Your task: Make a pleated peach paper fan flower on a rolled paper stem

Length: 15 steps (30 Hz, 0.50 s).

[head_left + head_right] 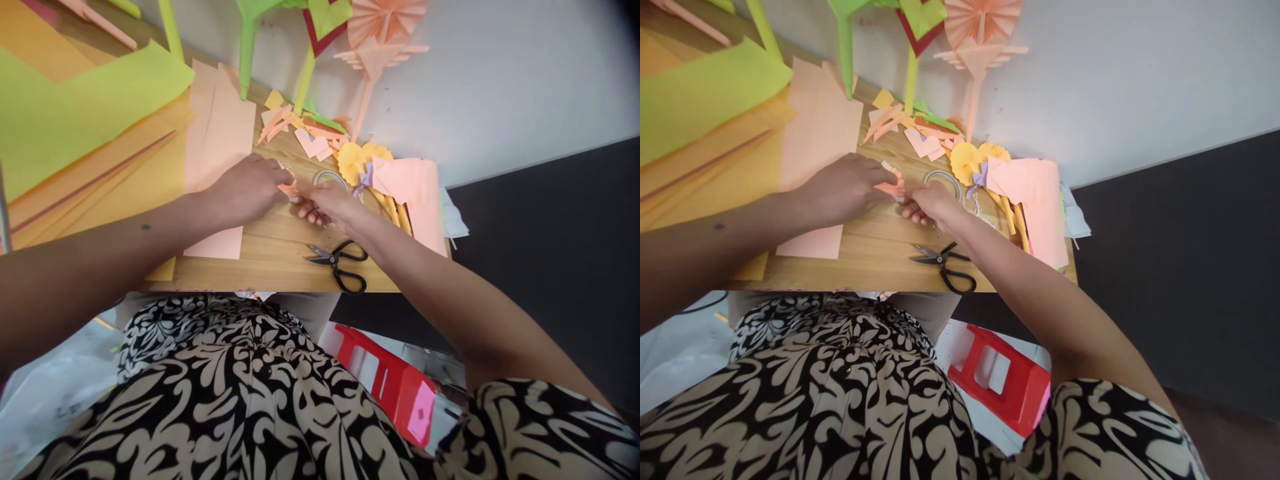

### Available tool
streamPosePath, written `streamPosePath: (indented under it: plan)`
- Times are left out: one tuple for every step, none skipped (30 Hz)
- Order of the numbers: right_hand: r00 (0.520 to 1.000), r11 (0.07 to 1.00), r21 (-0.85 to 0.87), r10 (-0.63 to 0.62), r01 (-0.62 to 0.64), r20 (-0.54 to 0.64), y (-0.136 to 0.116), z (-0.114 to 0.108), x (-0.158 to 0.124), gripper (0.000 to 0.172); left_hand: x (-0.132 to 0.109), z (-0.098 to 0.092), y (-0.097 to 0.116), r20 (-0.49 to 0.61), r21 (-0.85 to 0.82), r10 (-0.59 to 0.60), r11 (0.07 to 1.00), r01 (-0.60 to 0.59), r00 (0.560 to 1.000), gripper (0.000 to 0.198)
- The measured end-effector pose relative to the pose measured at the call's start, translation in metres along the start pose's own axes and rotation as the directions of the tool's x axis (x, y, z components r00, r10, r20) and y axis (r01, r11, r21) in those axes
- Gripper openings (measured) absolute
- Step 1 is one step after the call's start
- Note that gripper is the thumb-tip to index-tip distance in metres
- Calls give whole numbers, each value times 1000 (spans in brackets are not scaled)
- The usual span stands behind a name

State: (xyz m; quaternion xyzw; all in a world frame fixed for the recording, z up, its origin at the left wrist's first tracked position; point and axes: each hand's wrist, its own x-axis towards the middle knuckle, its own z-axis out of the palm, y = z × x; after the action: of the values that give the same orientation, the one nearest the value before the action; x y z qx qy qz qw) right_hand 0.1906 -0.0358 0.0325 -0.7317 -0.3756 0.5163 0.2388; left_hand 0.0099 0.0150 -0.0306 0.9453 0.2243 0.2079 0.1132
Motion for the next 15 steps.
streamPosePath:
  plan:
    - [1000,999,-13,30,-29,10,-1,-1,0,32,0,0,0,-1,-17,-15,1000,15,1000,36]
    - [998,997,-37,62,-61,16,-2,-2,0,33,0,-1,0,3,-34,-36,999,36,999,37]
    - [996,994,-60,89,-88,18,-3,-3,0,35,0,-2,0,9,-48,-59,997,59,998,39]
    - [995,994,-63,94,-93,18,-3,-3,1,36,1,-3,0,25,-57,-74,995,76,997,41]
    - [996,994,-62,93,-91,17,-3,-3,1,36,1,-5,0,36,-63,-83,994,85,996,44]
    - [996,994,-60,90,-88,16,-2,-3,2,36,2,-7,1,44,-63,-85,994,88,995,46]
    - [996,995,-57,88,-87,17,-2,-4,3,35,2,-9,1,45,-58,-81,995,84,996,47]
    - [996,995,-55,87,-86,19,-1,-4,4,34,2,-11,2,44,-48,-72,996,74,996,47]
    - [996,995,-51,84,-83,24,0,-4,4,32,3,-13,2,42,-35,-54,998,56,998,46]
    - [996,996,-48,82,-81,29,0,-4,4,31,3,-14,3,41,-24,-34,999,35,999,45]
    - [996,996,-45,80,-78,32,1,-4,4,31,3,-14,3,37,-16,-18,1000,19,999,44]
    - [996,997,-40,74,-73,39,1,-5,4,30,3,-14,3,39,-13,-10,1000,11,999,42]
    - [997,997,-35,68,-67,47,2,-5,4,30,3,-14,3,45,-14,-15,1000,16,999,41]
    - [997,998,-31,62,-60,52,2,-5,3,30,3,-14,4,50,-15,-35,999,36,998,39]
    - [997,998,-26,55,-54,55,2,-4,3,30,3,-13,5,52,-10,-66,998,66,996,39]
